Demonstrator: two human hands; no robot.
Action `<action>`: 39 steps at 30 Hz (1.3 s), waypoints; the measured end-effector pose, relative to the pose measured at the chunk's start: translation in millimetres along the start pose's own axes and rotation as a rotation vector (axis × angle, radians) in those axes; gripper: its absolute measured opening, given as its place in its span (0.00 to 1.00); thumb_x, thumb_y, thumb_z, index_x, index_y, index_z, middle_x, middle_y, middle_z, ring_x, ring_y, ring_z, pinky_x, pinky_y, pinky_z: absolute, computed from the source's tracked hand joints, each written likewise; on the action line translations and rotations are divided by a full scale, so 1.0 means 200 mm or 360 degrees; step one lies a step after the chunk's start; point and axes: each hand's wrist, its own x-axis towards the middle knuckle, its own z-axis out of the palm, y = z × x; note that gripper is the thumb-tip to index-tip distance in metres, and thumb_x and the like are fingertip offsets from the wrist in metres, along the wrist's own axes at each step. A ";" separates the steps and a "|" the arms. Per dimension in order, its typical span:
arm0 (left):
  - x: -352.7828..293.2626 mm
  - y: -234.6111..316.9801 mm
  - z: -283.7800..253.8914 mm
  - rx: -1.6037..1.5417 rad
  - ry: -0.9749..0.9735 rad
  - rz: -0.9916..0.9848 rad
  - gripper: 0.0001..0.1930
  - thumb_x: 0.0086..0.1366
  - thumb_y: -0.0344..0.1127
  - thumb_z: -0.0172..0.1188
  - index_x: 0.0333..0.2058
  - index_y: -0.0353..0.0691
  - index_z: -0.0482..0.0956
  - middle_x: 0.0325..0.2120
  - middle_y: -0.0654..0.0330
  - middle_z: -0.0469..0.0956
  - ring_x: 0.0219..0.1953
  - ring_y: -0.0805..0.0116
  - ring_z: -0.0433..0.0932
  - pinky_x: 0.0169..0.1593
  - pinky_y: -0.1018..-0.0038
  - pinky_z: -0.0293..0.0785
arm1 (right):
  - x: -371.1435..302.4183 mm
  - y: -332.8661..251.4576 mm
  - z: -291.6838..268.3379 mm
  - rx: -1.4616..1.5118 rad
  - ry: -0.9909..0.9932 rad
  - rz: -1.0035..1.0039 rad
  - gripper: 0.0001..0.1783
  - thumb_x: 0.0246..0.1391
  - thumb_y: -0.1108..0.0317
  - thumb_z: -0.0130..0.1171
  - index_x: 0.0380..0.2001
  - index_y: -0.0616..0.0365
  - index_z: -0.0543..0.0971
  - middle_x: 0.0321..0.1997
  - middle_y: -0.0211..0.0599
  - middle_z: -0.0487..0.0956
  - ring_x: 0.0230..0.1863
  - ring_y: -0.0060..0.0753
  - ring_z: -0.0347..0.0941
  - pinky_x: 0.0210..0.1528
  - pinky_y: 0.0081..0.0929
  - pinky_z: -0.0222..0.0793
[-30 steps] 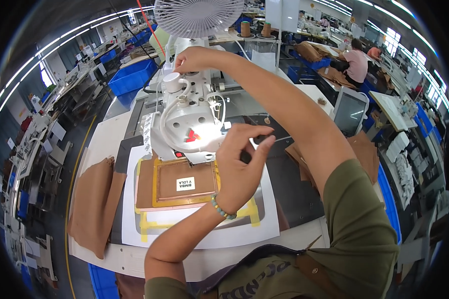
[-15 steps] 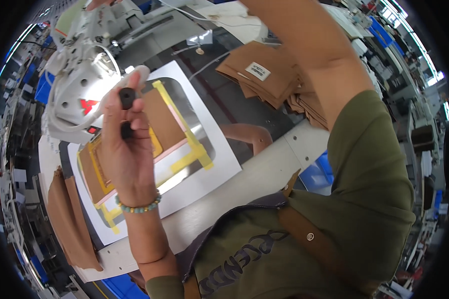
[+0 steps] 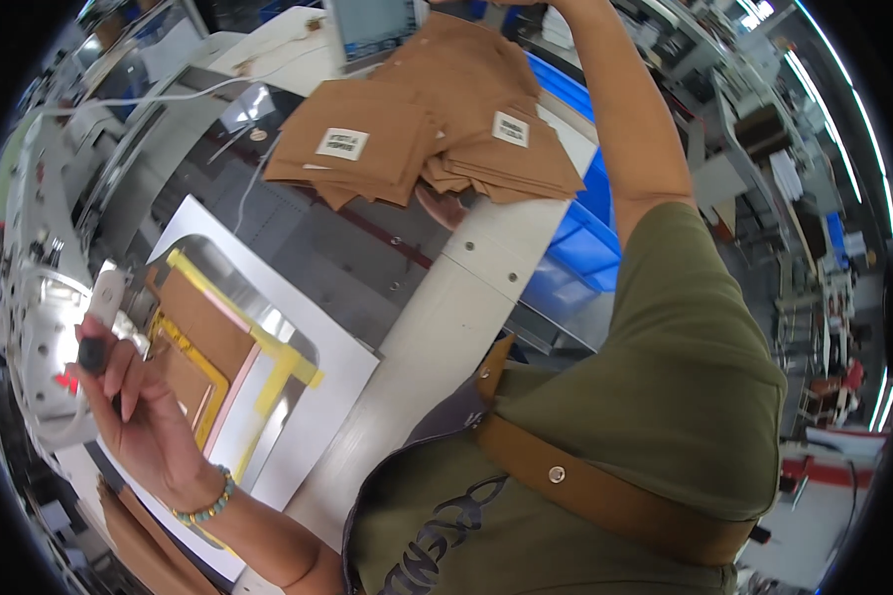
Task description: The recorder is operating an industrial sewing machine to assemble leather pouches or panels, adjusting the machine settings and handling small components.
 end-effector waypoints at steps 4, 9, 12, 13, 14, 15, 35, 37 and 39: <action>-0.02 0.02 -0.02 0.0021 0.0047 0.0026 0.22 0.79 0.33 0.49 0.63 0.24 0.58 0.50 0.50 0.73 0.32 0.77 0.65 0.33 0.81 0.67 | -0.26 0.45 0.15 -0.0304 0.0098 0.0342 0.19 0.58 0.53 0.63 0.45 0.55 0.85 0.41 0.44 0.86 0.41 0.42 0.83 0.44 0.38 0.77; 0.00 0.01 -0.03 0.0001 0.0052 -0.0028 0.22 0.79 0.32 0.50 0.63 0.27 0.57 0.52 0.50 0.73 0.31 0.77 0.65 0.34 0.79 0.66 | -0.52 0.82 0.53 -0.0133 -0.0608 0.0893 0.34 0.54 0.48 0.69 0.59 0.57 0.79 0.54 0.46 0.84 0.51 0.41 0.81 0.55 0.39 0.76; 0.01 -0.01 -0.02 -0.0096 0.0051 -0.0025 0.22 0.78 0.30 0.51 0.63 0.24 0.58 0.51 0.48 0.73 0.32 0.74 0.65 0.35 0.78 0.67 | -0.62 0.91 0.74 -0.0069 -0.0154 0.0730 0.31 0.57 0.51 0.67 0.59 0.57 0.80 0.55 0.47 0.83 0.56 0.42 0.79 0.60 0.37 0.72; 0.01 -0.01 -0.01 -0.0070 0.0067 -0.0033 0.22 0.78 0.30 0.51 0.63 0.24 0.58 0.51 0.48 0.73 0.32 0.74 0.65 0.35 0.78 0.67 | -0.61 0.92 0.78 0.0013 -0.0048 0.0708 0.30 0.56 0.50 0.67 0.58 0.56 0.81 0.56 0.47 0.83 0.57 0.46 0.79 0.60 0.37 0.72; 0.01 -0.02 -0.01 -0.0068 0.0073 -0.0033 0.22 0.78 0.30 0.52 0.63 0.24 0.58 0.51 0.48 0.73 0.32 0.74 0.65 0.34 0.78 0.67 | -0.60 0.92 0.81 0.0090 0.0076 0.0724 0.30 0.55 0.50 0.67 0.57 0.55 0.81 0.56 0.47 0.83 0.58 0.49 0.78 0.60 0.36 0.73; 0.00 -0.02 0.00 -0.0084 0.0069 -0.0026 0.22 0.78 0.31 0.52 0.63 0.24 0.58 0.51 0.48 0.73 0.32 0.74 0.65 0.34 0.78 0.67 | -0.58 0.91 0.82 0.0369 0.0237 0.0686 0.28 0.58 0.52 0.65 0.58 0.56 0.81 0.56 0.42 0.84 0.56 0.43 0.80 0.58 0.34 0.74; -0.04 -0.07 0.00 0.0080 0.0149 0.0158 0.20 0.80 0.33 0.49 0.61 0.23 0.65 0.52 0.46 0.76 0.32 0.76 0.65 0.31 0.82 0.66 | 0.57 0.73 0.71 0.0150 -0.0218 0.0548 0.23 0.65 0.54 0.52 0.52 0.58 0.82 0.48 0.48 0.84 0.50 0.42 0.79 0.54 0.38 0.72; -0.05 -0.08 -0.01 0.0114 0.0173 0.0223 0.19 0.80 0.34 0.49 0.59 0.22 0.67 0.52 0.46 0.76 0.33 0.76 0.64 0.30 0.84 0.65 | 0.63 0.77 0.77 0.0310 -0.0184 0.0300 0.19 0.62 0.59 0.54 0.49 0.60 0.83 0.39 0.45 0.84 0.44 0.38 0.78 0.47 0.39 0.72; -0.05 -0.09 -0.03 0.0156 0.0190 0.0244 0.20 0.80 0.35 0.48 0.60 0.23 0.67 0.54 0.46 0.77 0.32 0.76 0.64 0.30 0.84 0.65 | 0.68 0.80 0.77 0.0340 -0.0147 0.0281 0.18 0.62 0.59 0.55 0.47 0.58 0.84 0.39 0.41 0.84 0.43 0.35 0.78 0.46 0.39 0.72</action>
